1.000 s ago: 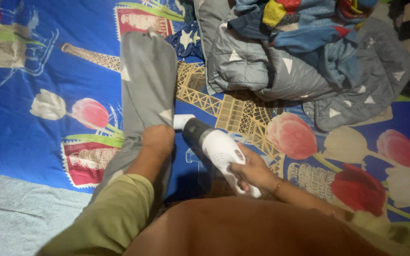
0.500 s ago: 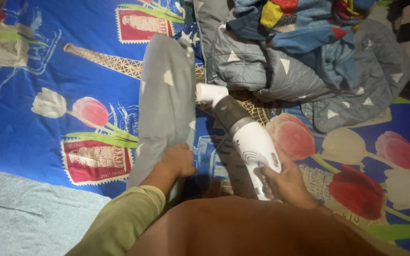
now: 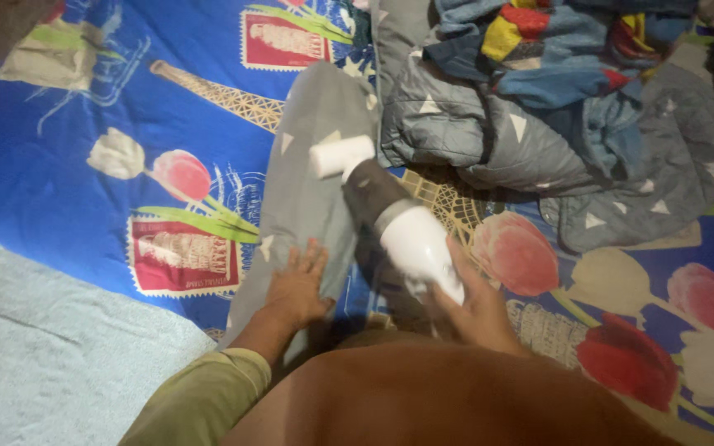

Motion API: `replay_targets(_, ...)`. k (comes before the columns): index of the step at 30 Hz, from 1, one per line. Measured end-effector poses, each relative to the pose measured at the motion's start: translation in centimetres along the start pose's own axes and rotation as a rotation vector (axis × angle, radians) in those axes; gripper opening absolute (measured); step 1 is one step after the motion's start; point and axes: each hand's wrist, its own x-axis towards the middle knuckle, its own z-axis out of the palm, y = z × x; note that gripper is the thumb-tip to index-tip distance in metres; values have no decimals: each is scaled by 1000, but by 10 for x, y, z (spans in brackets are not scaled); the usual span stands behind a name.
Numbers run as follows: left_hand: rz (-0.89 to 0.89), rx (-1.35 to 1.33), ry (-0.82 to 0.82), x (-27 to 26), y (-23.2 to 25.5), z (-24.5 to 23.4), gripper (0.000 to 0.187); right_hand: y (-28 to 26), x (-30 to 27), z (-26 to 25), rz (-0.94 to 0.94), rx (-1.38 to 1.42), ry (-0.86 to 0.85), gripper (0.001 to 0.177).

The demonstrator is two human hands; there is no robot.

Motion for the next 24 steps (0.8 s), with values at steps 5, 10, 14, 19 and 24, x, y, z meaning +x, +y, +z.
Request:
replay_targets(5,165,-6,-35,18,5,26,110,18,83,-3,39,-232,73,75)
replay_targets(10,167,-55,-115,6,18,20,113,31,143,-3,284,286,63,83)
replay_targets(14,177,-54,-122,9,13,23,112,19,113,-12,43,192,-18,78)
replay_targets(19,266,-64,-100,27,-4,51,110,7,16,-4,-52,-162,-14,79)
replay_targets(24,308,-37,-86,38,-10,73,108,-13,2,6,-91,-145,-27,78)
